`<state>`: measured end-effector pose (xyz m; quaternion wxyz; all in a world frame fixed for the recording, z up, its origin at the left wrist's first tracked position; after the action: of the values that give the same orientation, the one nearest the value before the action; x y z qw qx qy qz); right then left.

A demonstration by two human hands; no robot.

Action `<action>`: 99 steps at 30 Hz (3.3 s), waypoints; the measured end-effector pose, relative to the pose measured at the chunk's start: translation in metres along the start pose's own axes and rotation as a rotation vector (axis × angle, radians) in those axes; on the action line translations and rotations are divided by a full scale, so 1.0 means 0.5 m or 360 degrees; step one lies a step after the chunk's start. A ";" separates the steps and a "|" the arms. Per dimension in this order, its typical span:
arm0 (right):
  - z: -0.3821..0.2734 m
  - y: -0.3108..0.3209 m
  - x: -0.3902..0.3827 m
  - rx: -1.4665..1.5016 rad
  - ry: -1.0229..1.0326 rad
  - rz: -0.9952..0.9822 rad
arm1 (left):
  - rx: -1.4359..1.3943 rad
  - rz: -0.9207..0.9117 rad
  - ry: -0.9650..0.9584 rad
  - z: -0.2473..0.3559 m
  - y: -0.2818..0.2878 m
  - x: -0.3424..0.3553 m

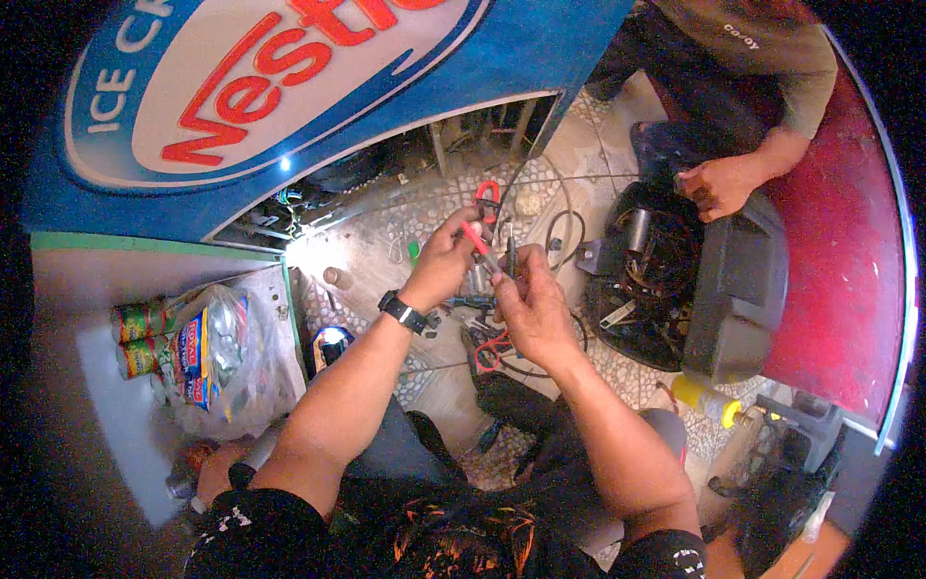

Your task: The person repairs an ice cream freezer by handling wires and components at the base of the unit using a multimeter and various small hand tools.

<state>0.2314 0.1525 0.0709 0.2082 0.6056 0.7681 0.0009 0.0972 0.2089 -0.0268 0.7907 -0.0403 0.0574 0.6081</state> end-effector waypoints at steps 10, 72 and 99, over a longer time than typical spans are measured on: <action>0.007 -0.019 -0.030 0.0221 -0.0100 -0.0452 | 0.0545 0.0285 -0.0073 0.089 0.011 -0.020; 0.025 -0.012 -0.034 0.0695 -0.0223 -0.0422 | 0.1144 0.0358 -0.0373 0.106 -0.024 -0.020; 0.062 -0.006 -0.011 0.1207 -0.0516 -0.0504 | 0.1041 0.0097 -0.0650 0.127 -0.035 -0.024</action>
<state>0.2396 0.1391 0.0437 0.0866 0.5063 0.7548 -0.4079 0.1135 0.2013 0.0377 0.7385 0.3378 0.0907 0.5764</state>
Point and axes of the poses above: each hand's wrist, its own x-axis towards the middle knuckle, its own y-axis out of the back of the hand, z = x × y, the point moved 9 cm from there along x, towards the middle knuckle, and after that the axes turned 4 degrees about -z, right-handed, at the moved point
